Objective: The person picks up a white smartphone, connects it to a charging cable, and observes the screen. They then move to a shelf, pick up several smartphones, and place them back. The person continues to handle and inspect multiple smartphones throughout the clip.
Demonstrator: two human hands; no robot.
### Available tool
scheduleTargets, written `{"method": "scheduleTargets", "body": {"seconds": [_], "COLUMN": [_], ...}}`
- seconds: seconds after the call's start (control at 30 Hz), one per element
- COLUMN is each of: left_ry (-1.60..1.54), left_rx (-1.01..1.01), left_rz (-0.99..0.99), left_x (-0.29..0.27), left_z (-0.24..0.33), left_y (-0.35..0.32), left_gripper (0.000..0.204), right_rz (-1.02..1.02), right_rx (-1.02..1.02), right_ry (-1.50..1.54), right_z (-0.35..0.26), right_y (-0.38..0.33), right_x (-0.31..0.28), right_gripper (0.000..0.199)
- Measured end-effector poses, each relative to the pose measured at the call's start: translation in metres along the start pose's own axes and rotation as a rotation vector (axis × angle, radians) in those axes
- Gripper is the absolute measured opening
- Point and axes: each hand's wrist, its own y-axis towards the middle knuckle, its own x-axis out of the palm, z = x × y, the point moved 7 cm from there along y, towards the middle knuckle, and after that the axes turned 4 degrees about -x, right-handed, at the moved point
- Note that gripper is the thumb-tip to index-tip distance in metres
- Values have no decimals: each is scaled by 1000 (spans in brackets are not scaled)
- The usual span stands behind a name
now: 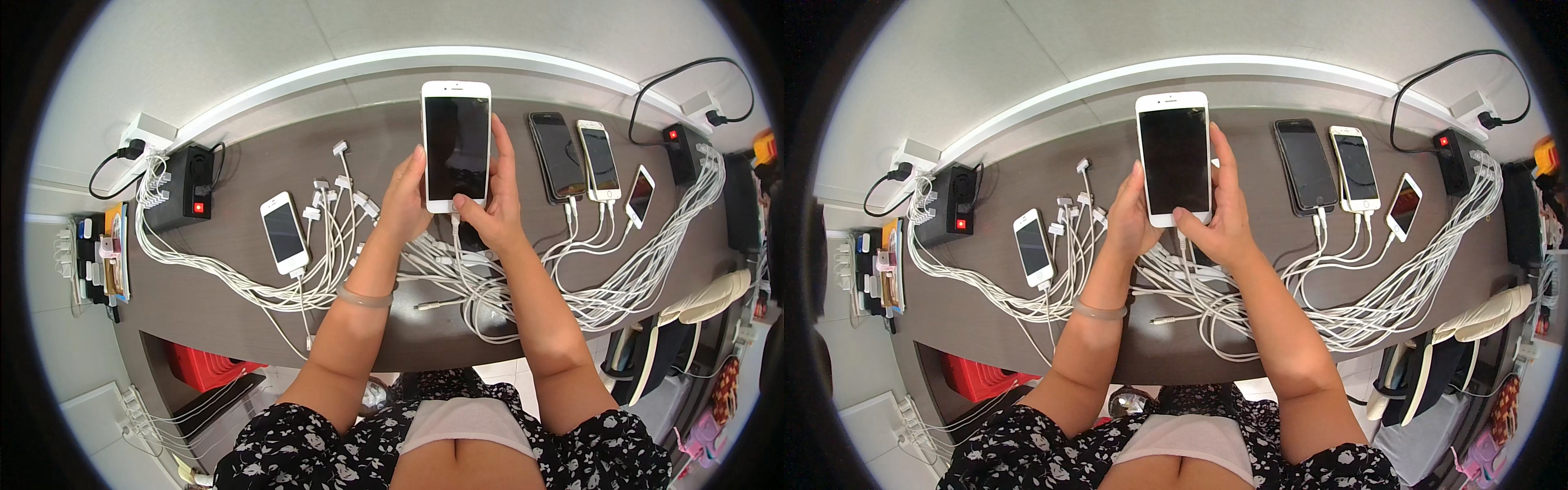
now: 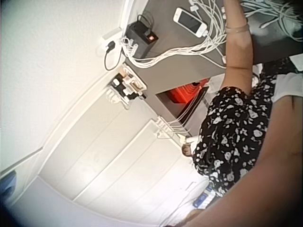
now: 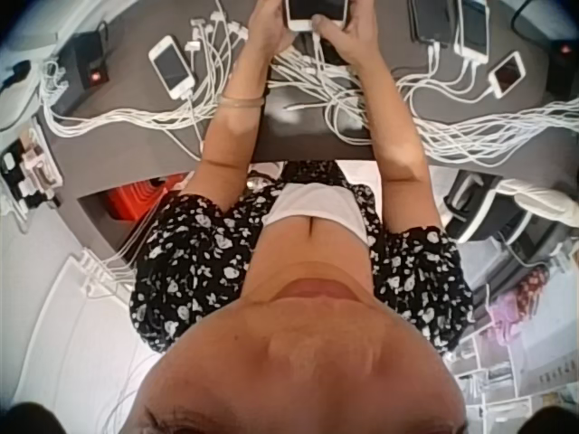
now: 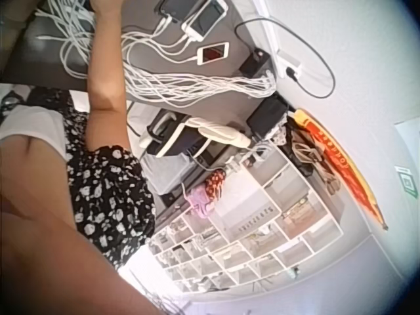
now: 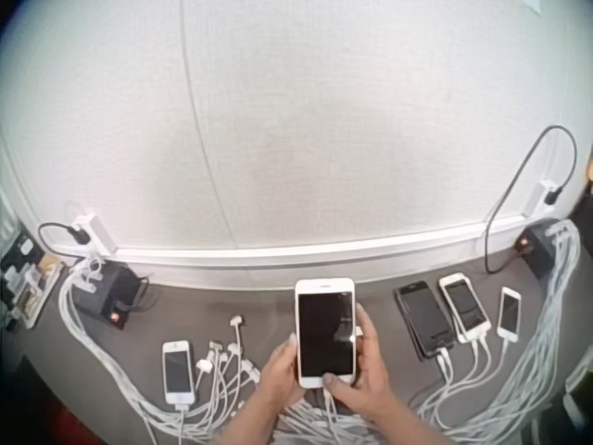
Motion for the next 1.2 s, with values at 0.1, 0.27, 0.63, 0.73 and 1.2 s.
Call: {"method": "scheduleTargets", "body": {"seconds": [0.1,0.27,0.63,0.73,1.2], "left_ry": [-4,-29,73,38,2], "left_rx": [-1,19,17,2,-62], "left_rz": [2,19,-21,55,-59], "left_x": [-2,-6,2,1,5], "left_z": [-1,-3,-2,0,-8], "left_y": [0,2,5,3,5], "left_gripper": [50,52,52,48,54], "right_rz": [11,10,353,412,449], "right_rx": [-27,-26,-79,-124,343], "right_ry": [-10,-44,-242,-417,-1506], "right_z": [1,4,-11,-37,-19], "right_y": [0,1,4,6,-9], "right_x": [-2,-1,-33,-70,-220], "right_gripper": [91,91,54,48,67]}}
